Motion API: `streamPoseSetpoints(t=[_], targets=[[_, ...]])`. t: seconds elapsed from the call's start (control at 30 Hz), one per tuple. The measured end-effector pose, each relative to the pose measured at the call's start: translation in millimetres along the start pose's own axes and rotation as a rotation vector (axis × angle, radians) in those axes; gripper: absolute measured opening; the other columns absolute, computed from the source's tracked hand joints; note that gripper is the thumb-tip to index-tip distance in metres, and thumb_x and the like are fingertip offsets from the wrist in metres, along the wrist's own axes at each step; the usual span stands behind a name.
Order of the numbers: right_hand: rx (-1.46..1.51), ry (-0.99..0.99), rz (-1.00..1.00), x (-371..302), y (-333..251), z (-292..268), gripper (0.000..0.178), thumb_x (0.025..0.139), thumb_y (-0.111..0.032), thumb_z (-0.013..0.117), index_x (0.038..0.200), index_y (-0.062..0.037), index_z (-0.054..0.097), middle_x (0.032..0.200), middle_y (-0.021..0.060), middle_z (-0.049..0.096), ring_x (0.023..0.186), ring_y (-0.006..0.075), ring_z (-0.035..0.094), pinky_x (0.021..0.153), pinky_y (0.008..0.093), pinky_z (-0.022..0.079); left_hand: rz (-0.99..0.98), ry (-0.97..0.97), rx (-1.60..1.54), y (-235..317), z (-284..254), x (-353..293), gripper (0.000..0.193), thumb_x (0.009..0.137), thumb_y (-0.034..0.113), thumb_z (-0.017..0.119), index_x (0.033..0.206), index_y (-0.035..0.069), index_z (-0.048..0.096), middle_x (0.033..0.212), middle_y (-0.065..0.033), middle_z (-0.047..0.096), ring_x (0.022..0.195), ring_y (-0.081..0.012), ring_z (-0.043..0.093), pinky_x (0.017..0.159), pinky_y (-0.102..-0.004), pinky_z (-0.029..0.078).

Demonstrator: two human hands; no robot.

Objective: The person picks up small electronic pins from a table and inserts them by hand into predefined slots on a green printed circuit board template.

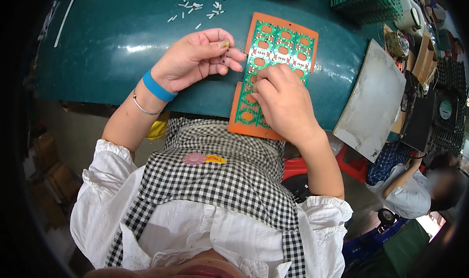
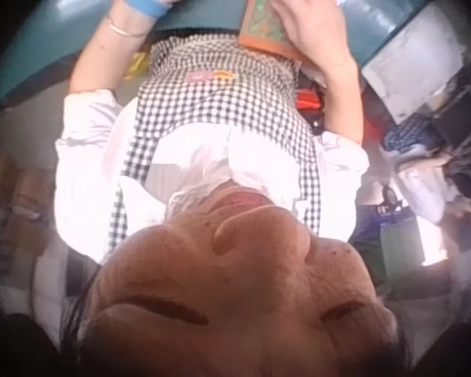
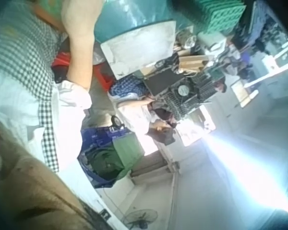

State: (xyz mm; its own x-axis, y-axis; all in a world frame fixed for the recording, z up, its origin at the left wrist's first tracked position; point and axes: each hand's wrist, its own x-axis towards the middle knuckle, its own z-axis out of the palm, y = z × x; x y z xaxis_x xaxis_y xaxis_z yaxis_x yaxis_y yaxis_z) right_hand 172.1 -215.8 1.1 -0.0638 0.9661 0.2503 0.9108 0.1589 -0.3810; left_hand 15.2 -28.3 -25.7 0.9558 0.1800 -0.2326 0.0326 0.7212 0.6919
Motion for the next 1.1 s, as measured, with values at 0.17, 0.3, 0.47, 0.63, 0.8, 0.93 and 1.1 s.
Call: streamPoseSetpoints(t=[0.17, 0.3, 0.47, 0.63, 0.8, 0.93, 1.1], targets=[[0.256, 0.224, 0.113, 3, 1, -10, 0.024, 0.069, -0.002, 0.078, 0.088, -0.0036, 0.063, 0.092, 0.0074, 0.06, 0.084, 0.026, 0.059, 0.072, 0.0363, 0.049, 0.056, 0.123, -0.08, -12, 9, 4, 0.013, 0.098, 0.012, 0.057, 0.104, 0.002, 0.061, 0.101, -0.007, 0.065, 0.087, -0.012, 0.061, 0.072, -0.02, 0.05], [0.245, 0.443, 0.065, 19, -4, -5, 0.022, 0.069, 0.0, 0.078, 0.086, -0.0025, 0.065, 0.089, 0.0084, 0.061, 0.078, 0.0227, 0.06, 0.063, 0.0316, 0.049, -0.007, 0.105, -0.159, -13, 21, 3, 0.013, 0.097, 0.012, 0.058, 0.105, 0.001, 0.061, 0.093, -0.0034, 0.062, 0.081, -0.0095, 0.057, 0.068, -0.0197, 0.047], [0.22, 0.547, 0.04, 27, -6, 0, 0.022, 0.067, 0.002, 0.077, 0.086, -0.002, 0.065, 0.089, 0.0087, 0.061, 0.077, 0.022, 0.061, 0.061, 0.0319, 0.049, -0.029, 0.118, -0.172, -22, 40, 1, 0.015, 0.096, 0.013, 0.061, 0.105, 0.001, 0.063, 0.092, -0.0026, 0.062, 0.079, -0.0082, 0.054, 0.066, -0.0195, 0.045], [-0.087, 0.506, -0.228, 24, 2, -6, 0.019, 0.068, 0.007, 0.074, 0.084, 0.0002, 0.066, 0.087, 0.0098, 0.061, 0.077, 0.0258, 0.06, 0.065, 0.0344, 0.05, -0.069, -0.012, -0.19, -29, 29, 4, 0.018, 0.091, 0.009, 0.067, 0.107, 0.0, 0.066, 0.092, -0.0018, 0.066, 0.076, -0.0068, 0.057, 0.064, -0.0193, 0.046], [0.208, 0.371, 0.123, -1, -5, -12, 0.016, 0.069, 0.004, 0.067, 0.076, -0.0027, 0.055, 0.091, 0.0104, 0.058, 0.083, 0.0282, 0.057, 0.071, 0.0367, 0.047, 0.066, 0.118, -0.095, -7, 12, 11, 0.019, 0.092, 0.008, 0.065, 0.109, -0.002, 0.064, 0.092, -0.004, 0.066, 0.073, -0.0069, 0.056, 0.059, -0.0172, 0.045], [0.336, 0.17, 0.087, -24, -13, 2, 0.015, 0.07, 0.005, 0.067, 0.076, -0.0017, 0.055, 0.09, 0.0105, 0.058, 0.079, 0.0264, 0.056, 0.069, 0.0353, 0.046, 0.158, 0.242, -0.108, 11, -7, 19, 0.014, 0.096, 0.012, 0.06, 0.105, 0.001, 0.061, 0.099, -0.006, 0.066, 0.079, -0.0085, 0.059, 0.064, -0.0177, 0.052], [0.296, 0.184, 0.072, -25, -12, 13, 0.014, 0.071, 0.004, 0.068, 0.077, -0.0009, 0.056, 0.088, 0.0098, 0.058, 0.078, 0.0262, 0.056, 0.068, 0.0347, 0.046, 0.207, 0.258, -0.105, 5, -21, 21, 0.016, 0.098, 0.018, 0.059, 0.102, 0.003, 0.061, 0.101, -0.005, 0.066, 0.083, -0.0085, 0.061, 0.07, -0.018, 0.056]])
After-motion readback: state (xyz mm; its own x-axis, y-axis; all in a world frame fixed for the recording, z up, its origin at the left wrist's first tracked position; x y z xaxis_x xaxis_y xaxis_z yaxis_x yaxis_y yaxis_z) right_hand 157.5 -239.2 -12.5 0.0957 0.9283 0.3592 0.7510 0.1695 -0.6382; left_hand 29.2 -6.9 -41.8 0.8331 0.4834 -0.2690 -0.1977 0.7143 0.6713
